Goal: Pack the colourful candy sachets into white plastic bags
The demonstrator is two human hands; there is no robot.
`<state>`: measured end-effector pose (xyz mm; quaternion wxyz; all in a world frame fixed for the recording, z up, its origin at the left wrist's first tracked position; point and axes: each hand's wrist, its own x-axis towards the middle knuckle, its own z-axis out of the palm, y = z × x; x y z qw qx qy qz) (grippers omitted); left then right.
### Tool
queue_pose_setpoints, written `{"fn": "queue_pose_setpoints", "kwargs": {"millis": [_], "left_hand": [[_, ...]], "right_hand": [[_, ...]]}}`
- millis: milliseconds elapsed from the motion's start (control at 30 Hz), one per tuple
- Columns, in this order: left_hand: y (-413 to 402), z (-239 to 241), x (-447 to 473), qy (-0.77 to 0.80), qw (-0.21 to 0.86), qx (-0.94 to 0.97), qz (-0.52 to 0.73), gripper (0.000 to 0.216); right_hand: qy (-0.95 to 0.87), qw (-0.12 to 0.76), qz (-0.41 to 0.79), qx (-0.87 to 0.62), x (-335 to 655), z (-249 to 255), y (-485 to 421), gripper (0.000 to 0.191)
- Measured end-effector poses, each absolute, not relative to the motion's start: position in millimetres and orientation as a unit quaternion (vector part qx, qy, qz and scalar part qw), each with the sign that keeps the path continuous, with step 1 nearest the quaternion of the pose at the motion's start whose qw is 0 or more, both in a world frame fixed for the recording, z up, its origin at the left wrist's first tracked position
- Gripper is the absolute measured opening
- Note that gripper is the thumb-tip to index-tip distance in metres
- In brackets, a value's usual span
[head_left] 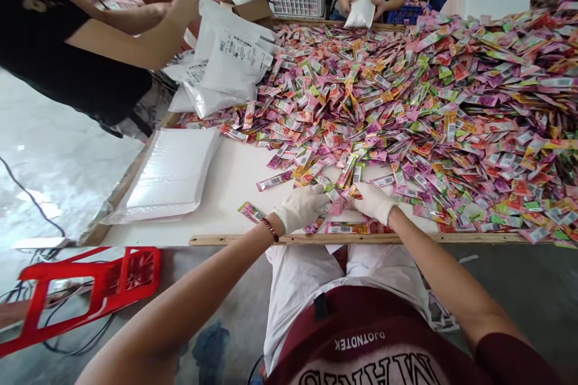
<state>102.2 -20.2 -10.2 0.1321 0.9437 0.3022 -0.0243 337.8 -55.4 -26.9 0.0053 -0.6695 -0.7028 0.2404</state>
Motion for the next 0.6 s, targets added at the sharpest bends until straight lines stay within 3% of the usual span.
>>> {"fn": "queue_pose_setpoints", "kwargs": {"millis": [133, 267, 400, 500, 600], "left_hand": [[-7, -5, 84, 0.384, 0.226, 0.878, 0.174, 0.013], [33, 2, 83, 0.542, 0.282, 0.734, 0.296, 0.017], [77, 0, 104, 0.654, 0.287, 0.659, 0.238, 0.036], [95, -11, 119, 0.691, 0.284, 0.648, 0.149, 0.038], [99, -22, 120, 0.69, 0.289, 0.651, 0.129, 0.031]], "right_hand": [[-0.715, 0.092, 0.21, -0.661, 365, -19, -60, 0.021], [-0.707, 0.157, 0.214, -0.655, 355, -15, -38, 0.05], [-0.731, 0.055, 0.188, -0.654, 324, -10, 2, 0.069], [-0.765, -0.058, 0.152, -0.623, 316, -6, 26, 0.063], [-0.779, -0.104, 0.143, -0.602, 326, -4, 36, 0.054]]}}
